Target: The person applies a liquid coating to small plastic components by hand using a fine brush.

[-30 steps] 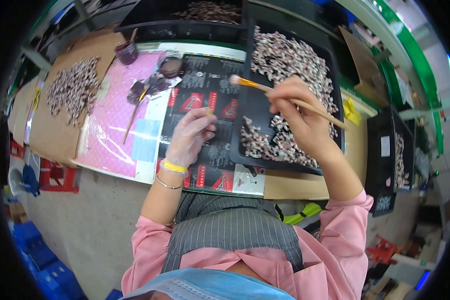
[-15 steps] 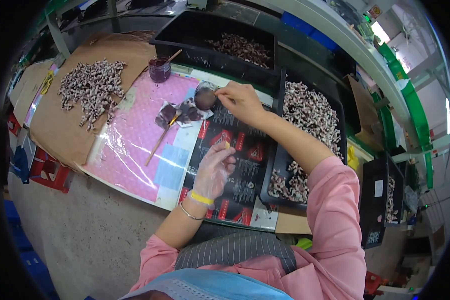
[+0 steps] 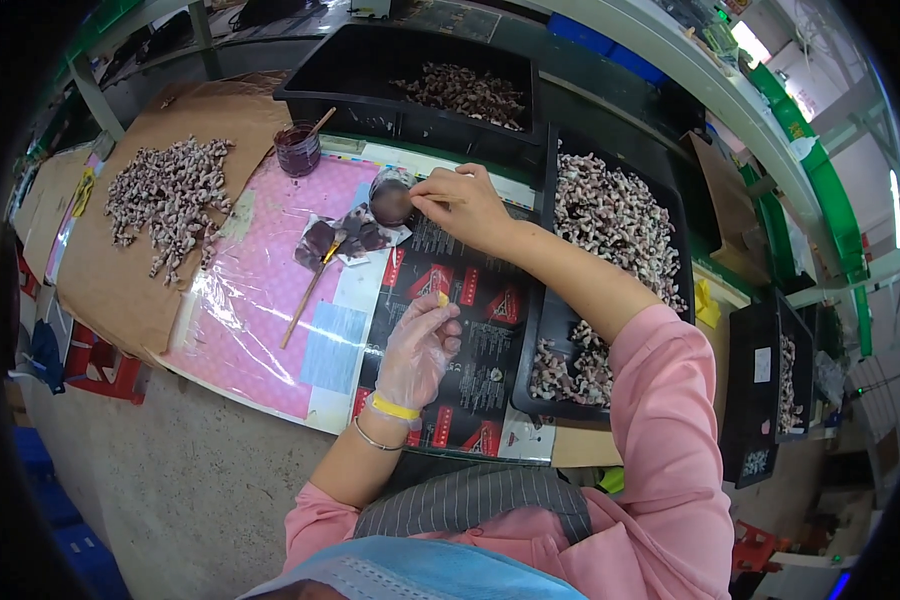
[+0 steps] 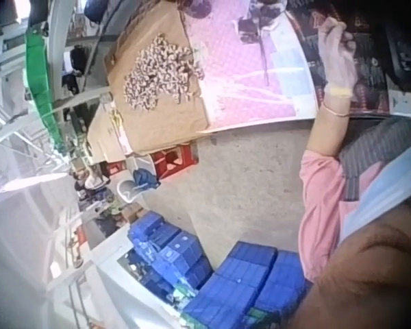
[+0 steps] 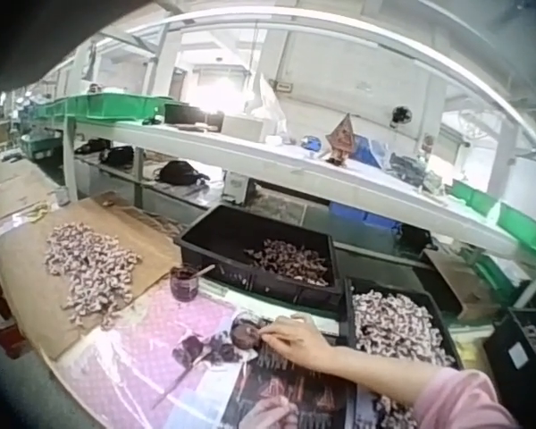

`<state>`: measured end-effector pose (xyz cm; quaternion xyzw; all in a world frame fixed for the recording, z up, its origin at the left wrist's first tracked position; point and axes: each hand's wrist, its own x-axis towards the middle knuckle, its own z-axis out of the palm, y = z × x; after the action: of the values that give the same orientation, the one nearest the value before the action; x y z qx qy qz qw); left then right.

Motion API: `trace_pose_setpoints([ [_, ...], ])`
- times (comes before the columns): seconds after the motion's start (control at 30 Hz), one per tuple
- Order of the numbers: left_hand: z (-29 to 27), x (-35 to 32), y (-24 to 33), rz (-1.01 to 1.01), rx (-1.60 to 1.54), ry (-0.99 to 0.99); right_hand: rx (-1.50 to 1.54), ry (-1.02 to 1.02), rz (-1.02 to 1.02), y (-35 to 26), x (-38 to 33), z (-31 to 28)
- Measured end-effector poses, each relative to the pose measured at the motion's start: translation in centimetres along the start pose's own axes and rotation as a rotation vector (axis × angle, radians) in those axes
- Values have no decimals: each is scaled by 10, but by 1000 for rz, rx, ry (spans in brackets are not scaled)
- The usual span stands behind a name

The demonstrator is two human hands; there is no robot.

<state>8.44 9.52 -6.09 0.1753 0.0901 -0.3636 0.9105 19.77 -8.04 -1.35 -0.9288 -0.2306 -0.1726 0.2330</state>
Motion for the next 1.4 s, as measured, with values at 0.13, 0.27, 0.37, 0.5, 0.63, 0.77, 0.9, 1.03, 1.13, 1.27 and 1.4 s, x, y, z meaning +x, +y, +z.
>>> trace_pose_setpoints([
  [0.13, -1, 1, 1, -3, 0, -10, 62, 78, 40, 0, 4, -6],
  [0.27, -1, 1, 2, -4, 0, -2, 232, 120, 132, -1, 7, -3],
  [0.37, -3, 3, 0, -6, 3, -3, 257, 60, 162, 5, 4, 6],
  [0.5, -4, 5, 0, -6, 5, -7, 25, 39, 31, -1, 2, 10],
  [0.63, -3, 3, 1, -6, -2, -14, 34, 59, 94, -8, 4, 1],
  [0.77, -1, 0, 1, 1, 2, -12, 47, 166, 81, -15, 5, -7],
  [0.9, -2, 3, 1, 9, 11, -17, 4, 157, 72, -15, 2, -5],
  [1.03, -5, 5, 2, 26, -2, -21, -56, 180, 2, -21, 3, -4],
  [1.13, -6, 6, 3, 27, 19, -19, -98, 174, -17, -30, 0, -4],
  [1.27, -6, 6, 3, 38, 12, -29, -79, 216, -176, -53, 0, 4],
  [1.4, -9, 11, 0, 41, 11, -35, -128, 118, -265, -58, 4, 27],
])
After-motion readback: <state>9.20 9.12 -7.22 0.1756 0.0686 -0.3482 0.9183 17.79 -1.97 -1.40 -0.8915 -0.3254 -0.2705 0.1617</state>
